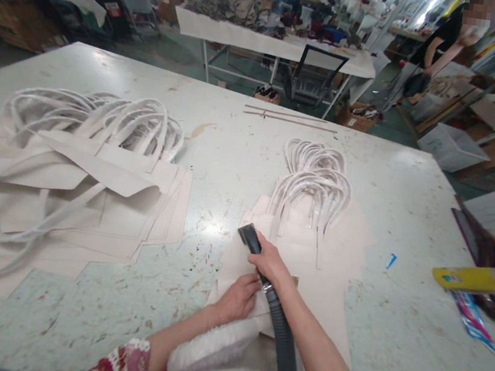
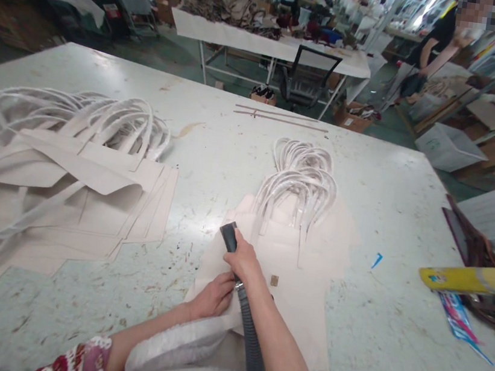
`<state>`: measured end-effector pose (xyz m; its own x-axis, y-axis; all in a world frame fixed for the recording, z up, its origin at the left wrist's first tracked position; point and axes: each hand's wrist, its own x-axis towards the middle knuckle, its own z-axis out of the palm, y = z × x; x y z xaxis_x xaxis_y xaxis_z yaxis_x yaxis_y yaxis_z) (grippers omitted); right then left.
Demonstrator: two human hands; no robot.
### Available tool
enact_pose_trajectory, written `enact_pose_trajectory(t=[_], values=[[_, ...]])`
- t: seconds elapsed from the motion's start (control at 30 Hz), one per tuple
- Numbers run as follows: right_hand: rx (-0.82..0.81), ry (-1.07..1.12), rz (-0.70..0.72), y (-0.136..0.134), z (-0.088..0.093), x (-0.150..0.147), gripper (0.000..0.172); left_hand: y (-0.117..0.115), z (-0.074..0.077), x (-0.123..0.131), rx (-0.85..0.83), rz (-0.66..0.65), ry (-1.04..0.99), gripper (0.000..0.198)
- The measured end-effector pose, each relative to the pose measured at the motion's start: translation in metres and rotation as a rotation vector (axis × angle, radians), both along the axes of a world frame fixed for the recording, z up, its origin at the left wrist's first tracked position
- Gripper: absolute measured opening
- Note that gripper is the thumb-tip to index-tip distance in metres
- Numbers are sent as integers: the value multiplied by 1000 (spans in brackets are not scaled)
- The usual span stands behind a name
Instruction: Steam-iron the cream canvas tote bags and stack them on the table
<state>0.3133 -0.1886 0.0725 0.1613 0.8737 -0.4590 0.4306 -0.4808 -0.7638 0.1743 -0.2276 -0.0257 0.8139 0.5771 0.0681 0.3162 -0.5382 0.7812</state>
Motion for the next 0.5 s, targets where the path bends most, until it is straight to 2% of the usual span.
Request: enact_pose_trajectory(t=[0.1, 0.2, 0.27, 0.33, 0.4, 0.5], values=[[25, 40, -84, -27, 5, 6, 75, 8, 6, 13, 32, 116, 110, 21], [30, 160, -348, -79, 9, 37, 76, 22, 3, 32, 122, 233, 163, 17], [4, 139, -564, -110, 9, 65, 77, 35, -1, 47, 183, 311, 128, 37], [-39, 115, -685, -128, 5, 93, 79, 49, -3, 63, 209, 397, 116, 51], [-70, 145, -692, -132, -1, 116, 82, 63, -2, 80, 214, 476, 169, 51], [-54, 197, -654, -127, -7, 137, 84, 80, 4, 100, 243, 541, 304, 34]])
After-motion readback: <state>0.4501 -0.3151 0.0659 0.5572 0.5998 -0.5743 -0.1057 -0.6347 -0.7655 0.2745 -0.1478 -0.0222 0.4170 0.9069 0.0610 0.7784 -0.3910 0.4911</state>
